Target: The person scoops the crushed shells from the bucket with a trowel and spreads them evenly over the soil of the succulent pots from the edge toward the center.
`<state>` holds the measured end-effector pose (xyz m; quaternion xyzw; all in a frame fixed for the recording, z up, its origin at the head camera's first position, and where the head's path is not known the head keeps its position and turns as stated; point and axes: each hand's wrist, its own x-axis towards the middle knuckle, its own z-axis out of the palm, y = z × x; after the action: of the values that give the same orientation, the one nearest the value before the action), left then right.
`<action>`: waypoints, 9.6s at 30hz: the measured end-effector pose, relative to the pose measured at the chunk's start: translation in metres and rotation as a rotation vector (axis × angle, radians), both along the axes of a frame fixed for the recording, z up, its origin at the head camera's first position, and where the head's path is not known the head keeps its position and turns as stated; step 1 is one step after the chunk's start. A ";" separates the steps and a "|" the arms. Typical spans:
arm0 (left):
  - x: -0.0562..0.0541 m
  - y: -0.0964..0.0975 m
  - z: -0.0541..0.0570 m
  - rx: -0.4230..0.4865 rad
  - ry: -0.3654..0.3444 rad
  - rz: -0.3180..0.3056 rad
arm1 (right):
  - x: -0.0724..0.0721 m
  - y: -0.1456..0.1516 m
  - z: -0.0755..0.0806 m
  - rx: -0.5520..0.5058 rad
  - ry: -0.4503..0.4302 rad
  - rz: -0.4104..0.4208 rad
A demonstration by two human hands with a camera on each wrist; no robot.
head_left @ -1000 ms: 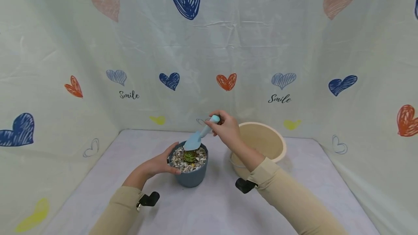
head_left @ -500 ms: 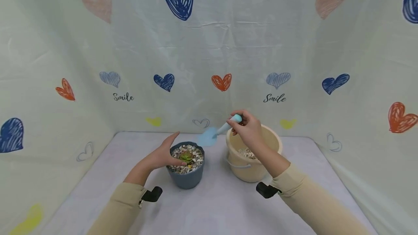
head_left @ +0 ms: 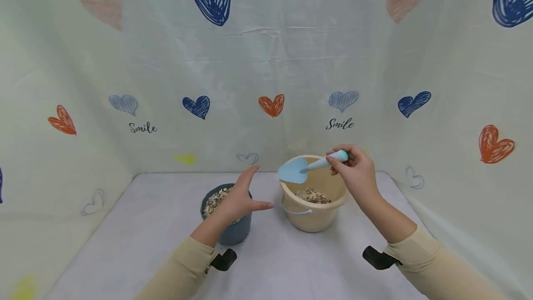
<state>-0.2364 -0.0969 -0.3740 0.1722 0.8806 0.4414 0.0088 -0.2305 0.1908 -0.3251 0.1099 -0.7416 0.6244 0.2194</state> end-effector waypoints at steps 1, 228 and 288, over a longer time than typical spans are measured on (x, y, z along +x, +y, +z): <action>0.000 0.007 -0.002 0.010 -0.004 -0.004 | 0.003 0.004 0.000 0.006 0.002 -0.031; -0.008 -0.134 -0.045 -0.053 -0.318 -0.069 | -0.029 -0.161 -0.004 0.027 -0.324 0.337; 0.001 -0.128 -0.046 -0.073 -0.296 -0.065 | -0.013 -0.070 0.006 -0.074 -0.181 0.244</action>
<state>-0.2349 -0.2250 -0.4198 0.1334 0.8792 0.4290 0.1590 -0.2433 0.1207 -0.3189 0.1343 -0.7158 0.6809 0.0780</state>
